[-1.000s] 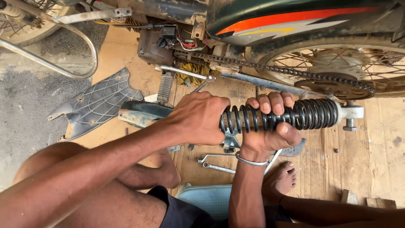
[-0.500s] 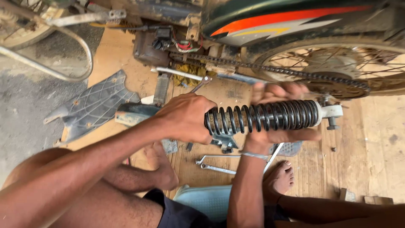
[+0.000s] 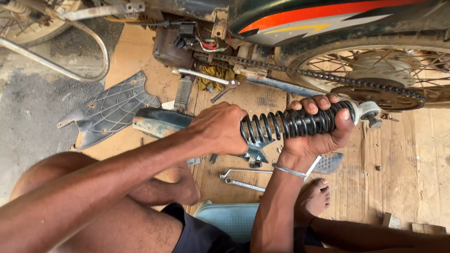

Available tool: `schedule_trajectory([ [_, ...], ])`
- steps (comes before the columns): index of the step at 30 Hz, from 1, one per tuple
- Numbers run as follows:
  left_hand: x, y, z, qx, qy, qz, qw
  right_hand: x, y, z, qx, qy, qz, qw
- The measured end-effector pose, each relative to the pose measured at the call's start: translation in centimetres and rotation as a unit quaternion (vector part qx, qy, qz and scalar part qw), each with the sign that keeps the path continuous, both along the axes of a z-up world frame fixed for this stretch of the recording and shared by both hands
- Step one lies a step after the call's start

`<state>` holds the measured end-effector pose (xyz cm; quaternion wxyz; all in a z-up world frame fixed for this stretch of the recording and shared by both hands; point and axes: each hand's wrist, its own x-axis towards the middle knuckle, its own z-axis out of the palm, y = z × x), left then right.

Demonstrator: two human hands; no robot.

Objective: The person works on the rear section of a motorcycle, using a wrench to loosen bolts near the chain and engine. They remove a rear shock absorber, inspect it, and then use a hammer to tap the spring assembly while holding it in their hands.

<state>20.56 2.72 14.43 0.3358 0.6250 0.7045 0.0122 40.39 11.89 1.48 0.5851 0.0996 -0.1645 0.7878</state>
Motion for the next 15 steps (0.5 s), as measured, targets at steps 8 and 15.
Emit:
schedule_trajectory([
  [8, 0.2, -0.2, -0.3, 0.011, -0.076, 0.012, 0.997, 0.7, 0.3, 0.9, -0.002, -0.018, 0.004, 1.0],
  [15, -0.9, -0.5, -1.4, -0.035, -0.192, -0.012, 0.981, -0.6, 0.3, 1.2, 0.16, 0.039, 0.001, 0.986],
])
